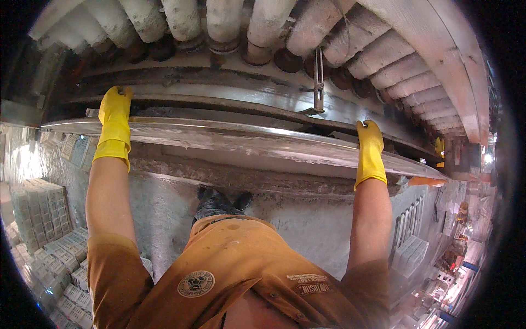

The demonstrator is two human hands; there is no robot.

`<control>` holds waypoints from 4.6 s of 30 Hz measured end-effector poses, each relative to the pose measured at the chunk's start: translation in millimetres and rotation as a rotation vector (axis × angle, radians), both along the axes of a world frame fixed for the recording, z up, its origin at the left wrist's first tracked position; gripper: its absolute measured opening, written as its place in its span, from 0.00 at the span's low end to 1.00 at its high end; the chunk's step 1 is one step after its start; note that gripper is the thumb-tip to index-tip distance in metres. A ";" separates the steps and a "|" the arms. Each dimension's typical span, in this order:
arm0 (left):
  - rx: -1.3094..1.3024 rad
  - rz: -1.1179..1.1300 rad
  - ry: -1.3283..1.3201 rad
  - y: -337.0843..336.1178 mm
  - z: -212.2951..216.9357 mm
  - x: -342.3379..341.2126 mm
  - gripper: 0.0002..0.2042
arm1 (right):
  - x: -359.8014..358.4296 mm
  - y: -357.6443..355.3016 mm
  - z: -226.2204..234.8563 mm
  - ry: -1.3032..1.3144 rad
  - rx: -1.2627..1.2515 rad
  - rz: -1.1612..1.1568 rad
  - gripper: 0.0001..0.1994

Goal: The person uses a long-handled scraper to clean the interior surface of a large industrial machine. They repeatedly scrape along the curved metal surface, removing residue from the equipment.

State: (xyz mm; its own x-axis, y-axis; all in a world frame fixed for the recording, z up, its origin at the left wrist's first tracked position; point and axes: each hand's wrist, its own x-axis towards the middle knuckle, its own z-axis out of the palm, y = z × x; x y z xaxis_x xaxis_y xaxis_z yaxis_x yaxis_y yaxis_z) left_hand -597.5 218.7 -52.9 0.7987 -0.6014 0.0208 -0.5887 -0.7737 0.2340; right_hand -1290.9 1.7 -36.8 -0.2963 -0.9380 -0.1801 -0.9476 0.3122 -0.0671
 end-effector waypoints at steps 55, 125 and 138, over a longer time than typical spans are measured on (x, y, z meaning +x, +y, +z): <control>-0.143 -0.093 0.068 4.3 -52.3 47.1 0.25 | 21.5 20.1 20.1 -0.030 -0.047 -0.077 0.30; 0.030 0.127 0.059 1.3 25.5 -1.7 0.26 | 23.3 -2.4 11.6 -0.092 -0.103 0.104 0.27; 0.043 0.067 -0.005 -10.3 13.0 12.5 0.28 | 12.2 -10.8 8.1 0.077 -0.077 0.096 0.29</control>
State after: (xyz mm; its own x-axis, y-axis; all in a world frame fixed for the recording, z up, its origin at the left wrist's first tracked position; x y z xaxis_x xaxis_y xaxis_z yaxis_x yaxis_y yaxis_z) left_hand -585.0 208.4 -39.9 0.8373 -0.5467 0.0002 -0.5361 -0.8209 0.1967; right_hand -1278.7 -9.1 -28.7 -0.2150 -0.9728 -0.0865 -0.9761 0.2169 -0.0132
